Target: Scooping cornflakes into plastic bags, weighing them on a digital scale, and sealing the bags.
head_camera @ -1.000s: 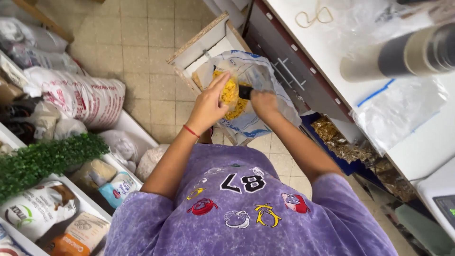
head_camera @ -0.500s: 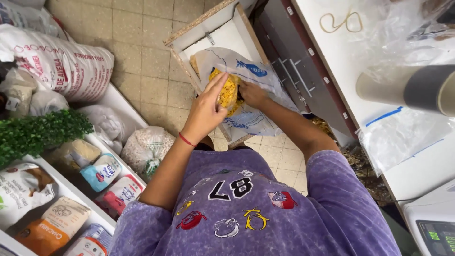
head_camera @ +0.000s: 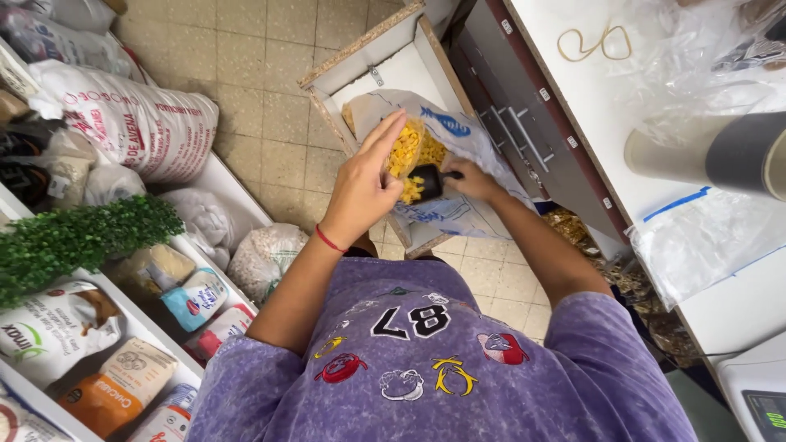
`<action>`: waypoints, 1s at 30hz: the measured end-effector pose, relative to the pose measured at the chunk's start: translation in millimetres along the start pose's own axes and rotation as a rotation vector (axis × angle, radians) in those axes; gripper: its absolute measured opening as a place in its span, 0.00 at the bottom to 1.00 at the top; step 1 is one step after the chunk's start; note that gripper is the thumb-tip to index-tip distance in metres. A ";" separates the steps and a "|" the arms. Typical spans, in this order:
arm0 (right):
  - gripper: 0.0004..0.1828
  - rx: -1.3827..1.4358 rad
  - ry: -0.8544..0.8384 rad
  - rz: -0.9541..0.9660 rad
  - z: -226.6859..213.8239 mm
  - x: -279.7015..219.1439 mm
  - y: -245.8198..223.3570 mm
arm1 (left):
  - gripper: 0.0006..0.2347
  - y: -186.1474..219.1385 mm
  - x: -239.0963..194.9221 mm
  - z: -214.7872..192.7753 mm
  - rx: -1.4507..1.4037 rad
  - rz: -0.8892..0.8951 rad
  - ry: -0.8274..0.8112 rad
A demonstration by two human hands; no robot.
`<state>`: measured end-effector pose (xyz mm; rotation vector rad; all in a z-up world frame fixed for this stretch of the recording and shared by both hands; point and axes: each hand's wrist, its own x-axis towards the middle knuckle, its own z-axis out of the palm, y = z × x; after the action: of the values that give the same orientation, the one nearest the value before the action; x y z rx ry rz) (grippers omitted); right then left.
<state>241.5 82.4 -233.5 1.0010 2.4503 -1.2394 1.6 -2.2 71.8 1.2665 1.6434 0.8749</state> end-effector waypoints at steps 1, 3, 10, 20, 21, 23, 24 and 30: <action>0.17 0.243 -0.057 0.183 -0.5 -6.8 -1.7 | 0.32 3.8 0.2 -2.8 -0.011 0.020 0.012; 0.22 0.490 -0.112 0.368 3.6 -15.6 -7.9 | 0.33 5.1 0.1 -5.9 -0.021 0.042 0.017; 0.24 0.668 0.246 0.406 0.8 -63.1 -13.9 | 0.33 12.3 5.9 -10.3 0.030 0.147 -0.058; 0.15 0.505 0.573 0.176 -42.2 -200.5 -41.5 | 0.32 5.3 23.1 -15.1 0.044 0.171 -0.172; 0.15 0.503 0.588 0.180 -55.5 -208.1 -55.3 | 0.32 1.8 24.7 -9.8 0.044 0.185 -0.180; 0.14 0.477 0.642 0.212 -81.1 -223.5 -83.1 | 0.32 -5.6 27.6 0.8 0.147 0.236 -0.195; 0.14 0.476 0.656 0.218 -92.5 -227.8 -92.2 | 0.32 -7.6 28.8 3.7 0.147 0.248 -0.203; 0.16 0.296 0.692 0.387 -160.8 -233.4 -171.1 | 0.31 -11.1 29.8 21.0 0.230 0.259 -0.270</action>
<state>319.3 25.8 83.3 2.1727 2.3406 -1.2853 13.5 24.6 47.4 1.7063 1.4132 0.6425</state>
